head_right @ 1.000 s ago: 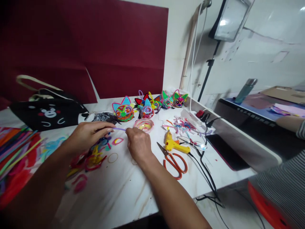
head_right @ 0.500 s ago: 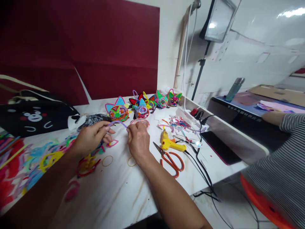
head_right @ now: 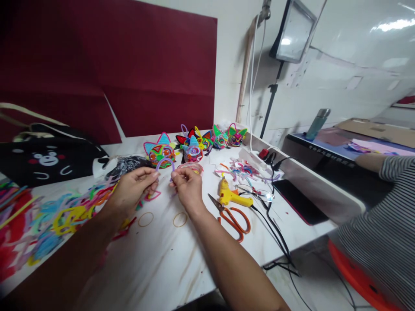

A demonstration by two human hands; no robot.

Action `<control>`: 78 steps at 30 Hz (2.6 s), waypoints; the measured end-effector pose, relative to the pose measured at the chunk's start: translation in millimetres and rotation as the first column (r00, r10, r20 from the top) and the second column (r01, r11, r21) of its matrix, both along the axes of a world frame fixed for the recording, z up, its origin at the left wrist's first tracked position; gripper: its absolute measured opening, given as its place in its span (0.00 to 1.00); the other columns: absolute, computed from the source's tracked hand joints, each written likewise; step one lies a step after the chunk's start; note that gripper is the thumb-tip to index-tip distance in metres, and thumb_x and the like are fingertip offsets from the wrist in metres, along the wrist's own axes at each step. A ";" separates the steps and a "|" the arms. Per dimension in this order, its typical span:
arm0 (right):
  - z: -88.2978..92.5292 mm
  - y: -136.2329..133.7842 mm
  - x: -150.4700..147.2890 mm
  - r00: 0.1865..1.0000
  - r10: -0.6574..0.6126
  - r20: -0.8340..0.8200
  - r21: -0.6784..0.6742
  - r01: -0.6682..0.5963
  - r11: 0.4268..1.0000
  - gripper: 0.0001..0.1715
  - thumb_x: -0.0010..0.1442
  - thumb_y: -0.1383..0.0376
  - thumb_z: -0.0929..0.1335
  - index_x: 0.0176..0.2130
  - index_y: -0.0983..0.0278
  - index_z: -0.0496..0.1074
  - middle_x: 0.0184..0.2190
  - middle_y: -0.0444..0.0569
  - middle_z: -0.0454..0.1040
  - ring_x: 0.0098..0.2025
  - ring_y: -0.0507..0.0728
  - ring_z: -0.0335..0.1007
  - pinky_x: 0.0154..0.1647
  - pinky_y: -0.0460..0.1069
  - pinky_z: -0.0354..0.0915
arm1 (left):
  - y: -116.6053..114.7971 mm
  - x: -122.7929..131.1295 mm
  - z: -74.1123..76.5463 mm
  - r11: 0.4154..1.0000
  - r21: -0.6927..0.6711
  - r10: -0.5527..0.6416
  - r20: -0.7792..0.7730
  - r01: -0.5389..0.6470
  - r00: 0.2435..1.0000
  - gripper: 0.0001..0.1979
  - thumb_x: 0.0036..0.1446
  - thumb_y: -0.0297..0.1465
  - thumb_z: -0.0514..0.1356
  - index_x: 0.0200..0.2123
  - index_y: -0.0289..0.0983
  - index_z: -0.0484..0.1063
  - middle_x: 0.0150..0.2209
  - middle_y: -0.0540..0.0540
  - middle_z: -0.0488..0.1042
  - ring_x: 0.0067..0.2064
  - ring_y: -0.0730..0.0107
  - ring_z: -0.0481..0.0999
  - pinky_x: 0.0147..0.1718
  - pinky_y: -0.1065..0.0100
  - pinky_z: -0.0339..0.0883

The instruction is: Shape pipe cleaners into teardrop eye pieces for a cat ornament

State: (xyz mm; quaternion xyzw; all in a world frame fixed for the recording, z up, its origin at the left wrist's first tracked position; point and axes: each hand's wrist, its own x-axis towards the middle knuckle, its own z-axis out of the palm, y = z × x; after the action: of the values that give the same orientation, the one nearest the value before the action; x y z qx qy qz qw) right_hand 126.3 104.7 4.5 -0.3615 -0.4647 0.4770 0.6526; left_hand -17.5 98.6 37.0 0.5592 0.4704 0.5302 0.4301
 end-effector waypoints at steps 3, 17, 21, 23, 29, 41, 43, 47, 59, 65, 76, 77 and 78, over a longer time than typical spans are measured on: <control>3.3 -2.9 -0.2 0.997 0.041 -0.061 -0.025 -0.043 0.999 0.23 0.44 0.48 0.74 0.31 0.62 0.71 0.24 0.44 0.71 0.23 0.54 0.70 0.19 0.47 0.62 | -2.3 2.6 1.9 0.999 -0.039 -0.026 0.054 0.028 0.998 0.17 0.41 0.38 0.71 0.32 0.33 0.73 0.20 0.51 0.73 0.22 0.75 0.70 0.21 0.75 0.64; 9.9 -8.0 -2.0 0.975 0.113 -0.191 -0.072 -0.129 0.989 0.18 0.42 0.55 0.76 0.29 0.61 0.71 0.20 0.42 0.72 0.22 0.53 0.68 0.20 0.47 0.59 | -4.6 4.5 6.0 0.993 -0.088 -0.064 0.125 0.075 0.990 0.21 0.36 0.36 0.73 0.33 0.33 0.72 0.23 0.49 0.77 0.25 0.72 0.76 0.26 0.72 0.70; 10.7 -8.9 -3.4 0.973 0.104 -0.205 -0.073 -0.121 0.990 0.17 0.41 0.56 0.76 0.28 0.62 0.71 0.19 0.41 0.71 0.22 0.53 0.67 0.19 0.46 0.56 | -4.8 4.6 5.0 0.990 -0.121 -0.058 0.152 0.076 0.987 0.20 0.36 0.34 0.73 0.32 0.33 0.71 0.23 0.49 0.77 0.26 0.71 0.77 0.26 0.73 0.70; 10.4 -9.4 -4.5 0.973 0.097 -0.210 -0.075 -0.115 0.991 0.17 0.41 0.56 0.76 0.28 0.62 0.71 0.18 0.41 0.70 0.21 0.52 0.66 0.19 0.46 0.56 | -4.9 5.1 4.3 0.988 -0.133 -0.052 0.162 0.073 0.985 0.20 0.36 0.33 0.73 0.32 0.33 0.71 0.24 0.48 0.77 0.27 0.70 0.78 0.27 0.73 0.71; 6.6 -8.9 -7.1 0.973 0.064 -0.220 -0.079 -0.083 0.993 0.17 0.41 0.56 0.76 0.28 0.61 0.72 0.20 0.41 0.70 0.22 0.52 0.65 0.20 0.46 0.56 | -4.1 7.2 0.5 0.984 -0.169 -0.030 0.177 0.061 0.984 0.19 0.37 0.31 0.73 0.33 0.33 0.71 0.25 0.47 0.79 0.27 0.70 0.79 0.30 0.72 0.73; -3.9 -3.0 -8.4 0.983 0.020 -0.182 -0.109 -0.040 0.993 0.16 0.42 0.55 0.76 0.28 0.61 0.73 0.16 0.39 0.66 0.19 0.50 0.57 0.20 0.46 0.54 | -5.0 12.9 -0.1 0.977 -0.211 0.005 0.162 0.030 0.987 0.17 0.38 0.30 0.73 0.31 0.33 0.71 0.25 0.47 0.79 0.29 0.68 0.80 0.31 0.71 0.74; -4.2 -3.0 -8.2 0.984 0.011 -0.176 -0.114 -0.032 0.993 0.17 0.42 0.54 0.76 0.28 0.61 0.73 0.17 0.39 0.67 0.19 0.49 0.57 0.20 0.46 0.54 | -4.7 13.2 -0.5 0.976 -0.216 0.012 0.159 0.023 0.987 0.17 0.38 0.30 0.73 0.31 0.33 0.71 0.25 0.47 0.79 0.28 0.68 0.80 0.30 0.71 0.74; -3.4 -3.5 -8.4 0.987 -0.005 -0.164 -0.120 -0.015 0.993 0.17 0.42 0.55 0.76 0.28 0.62 0.73 0.17 0.39 0.68 0.19 0.49 0.58 0.20 0.46 0.54 | -4.0 13.7 -1.9 0.974 -0.227 0.026 0.142 0.007 0.989 0.16 0.37 0.29 0.72 0.30 0.33 0.71 0.25 0.47 0.79 0.28 0.68 0.80 0.29 0.72 0.74; -7.7 -2.1 -9.8 0.990 -0.039 -0.138 -0.163 0.017 0.986 0.17 0.42 0.55 0.75 0.29 0.62 0.73 0.20 0.40 0.71 0.19 0.49 0.61 0.19 0.45 0.55 | -0.6 16.0 -12.8 0.985 -0.170 0.037 0.070 -0.025 0.997 0.18 0.36 0.32 0.73 0.29 0.33 0.72 0.24 0.47 0.79 0.28 0.66 0.80 0.31 0.67 0.76; -8.3 -1.2 -10.6 0.991 -0.031 -0.130 -0.184 0.007 0.983 0.15 0.41 0.56 0.74 0.27 0.62 0.72 0.18 0.40 0.70 0.18 0.50 0.62 0.19 0.45 0.55 | -1.4 16.1 -11.0 0.989 -0.144 0.034 0.030 -0.029 0.999 0.15 0.35 0.30 0.72 0.28 0.34 0.72 0.22 0.49 0.78 0.26 0.68 0.79 0.30 0.69 0.76; -8.4 -1.7 -8.5 0.996 0.014 -0.092 -0.201 -0.032 0.979 0.10 0.41 0.61 0.73 0.25 0.63 0.73 0.19 0.38 0.68 0.21 0.48 0.57 0.22 0.44 0.53 | 1.2 8.3 -11.5 0.960 -0.269 -0.042 0.147 0.081 0.988 0.17 0.34 0.29 0.73 0.29 0.33 0.71 0.23 0.48 0.78 0.25 0.72 0.78 0.28 0.73 0.73; -7.8 -1.9 -8.1 0.996 0.022 -0.092 -0.206 -0.040 0.978 0.10 0.41 0.61 0.73 0.25 0.63 0.73 0.19 0.38 0.69 0.21 0.48 0.57 0.22 0.44 0.53 | 1.3 8.1 -11.1 0.957 -0.276 -0.046 0.158 0.089 0.986 0.18 0.34 0.28 0.73 0.29 0.33 0.70 0.22 0.49 0.77 0.25 0.73 0.78 0.28 0.74 0.73; -7.3 -2.0 -7.7 0.995 0.029 -0.092 -0.211 -0.048 0.976 0.10 0.41 0.61 0.73 0.25 0.64 0.73 0.19 0.39 0.69 0.20 0.48 0.56 0.21 0.44 0.52 | 1.4 8.0 -10.9 0.955 -0.279 -0.051 0.167 0.097 0.985 0.18 0.33 0.28 0.73 0.29 0.33 0.70 0.22 0.49 0.77 0.24 0.73 0.77 0.28 0.74 0.73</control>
State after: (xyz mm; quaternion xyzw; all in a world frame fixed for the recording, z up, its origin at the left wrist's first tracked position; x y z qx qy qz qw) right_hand 118.6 102.7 -2.8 -0.3987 -0.3884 0.5523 0.6206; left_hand -9.5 100.0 26.1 0.4646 0.4850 0.4827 0.5621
